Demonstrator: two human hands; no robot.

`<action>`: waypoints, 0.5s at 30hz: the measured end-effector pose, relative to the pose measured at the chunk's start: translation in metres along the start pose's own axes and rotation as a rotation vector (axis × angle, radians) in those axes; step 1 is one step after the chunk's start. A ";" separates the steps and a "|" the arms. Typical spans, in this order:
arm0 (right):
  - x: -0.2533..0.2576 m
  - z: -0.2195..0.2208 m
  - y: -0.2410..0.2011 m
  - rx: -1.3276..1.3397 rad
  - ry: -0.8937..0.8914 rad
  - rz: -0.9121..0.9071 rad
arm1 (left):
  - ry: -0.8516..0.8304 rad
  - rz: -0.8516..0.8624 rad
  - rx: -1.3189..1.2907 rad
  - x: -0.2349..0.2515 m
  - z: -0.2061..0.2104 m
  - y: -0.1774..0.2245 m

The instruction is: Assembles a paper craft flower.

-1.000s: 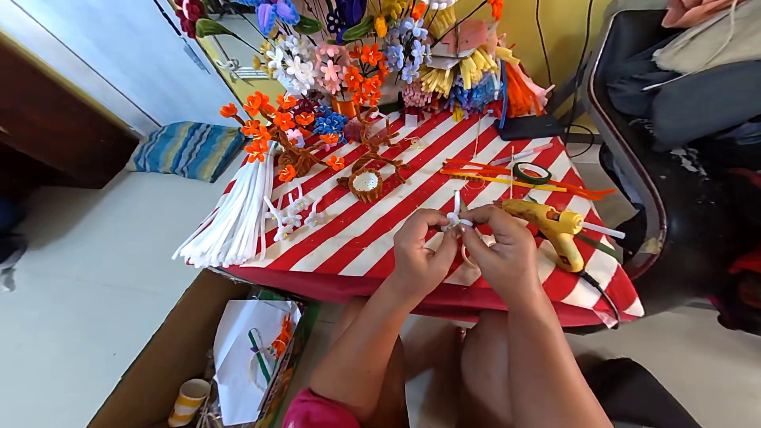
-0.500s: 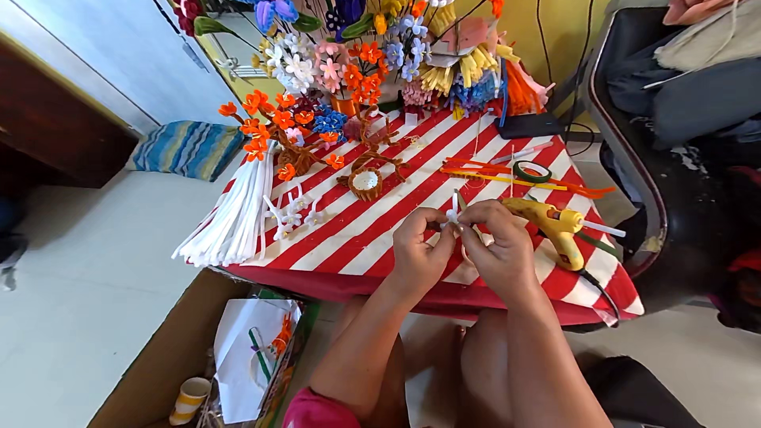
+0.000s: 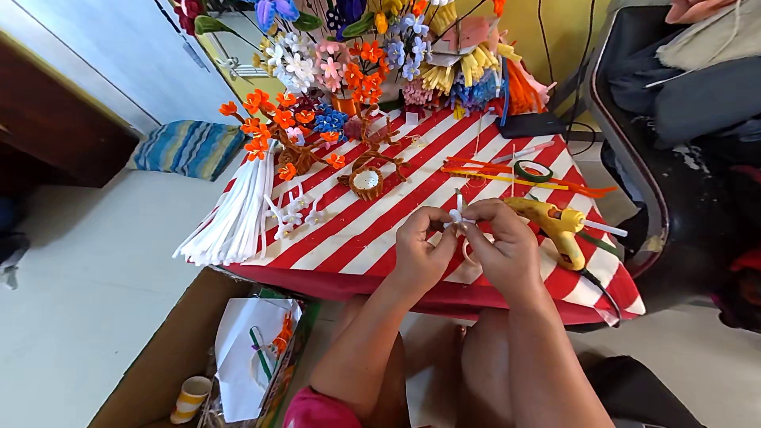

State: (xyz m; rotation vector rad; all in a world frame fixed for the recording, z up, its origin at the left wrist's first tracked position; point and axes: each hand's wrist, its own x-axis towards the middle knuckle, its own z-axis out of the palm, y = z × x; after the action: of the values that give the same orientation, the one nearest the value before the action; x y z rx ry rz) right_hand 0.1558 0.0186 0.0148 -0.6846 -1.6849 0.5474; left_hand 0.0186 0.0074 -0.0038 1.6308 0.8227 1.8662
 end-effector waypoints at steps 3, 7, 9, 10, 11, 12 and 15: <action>0.001 -0.001 -0.004 0.114 0.009 0.098 | 0.010 0.008 0.015 0.000 0.000 0.000; 0.001 -0.001 -0.007 0.159 0.017 0.156 | 0.022 0.018 0.025 0.000 0.000 0.000; 0.001 -0.001 -0.007 0.154 0.024 0.163 | 0.022 0.027 0.036 0.000 0.000 -0.001; 0.001 0.000 -0.007 0.148 0.031 0.164 | 0.020 0.034 0.044 0.000 0.000 -0.002; 0.001 0.000 -0.006 0.141 0.038 0.165 | 0.015 0.047 0.056 -0.001 0.000 -0.003; 0.000 0.001 -0.006 0.136 0.044 0.162 | 0.009 0.061 0.067 -0.001 0.000 -0.004; 0.000 0.002 -0.004 0.128 0.047 0.158 | -0.001 0.086 0.082 -0.001 0.001 -0.005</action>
State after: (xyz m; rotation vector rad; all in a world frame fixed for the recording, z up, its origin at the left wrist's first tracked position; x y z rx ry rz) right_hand 0.1536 0.0157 0.0170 -0.7356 -1.5463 0.7390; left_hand 0.0198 0.0101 -0.0082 1.7420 0.8509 1.9131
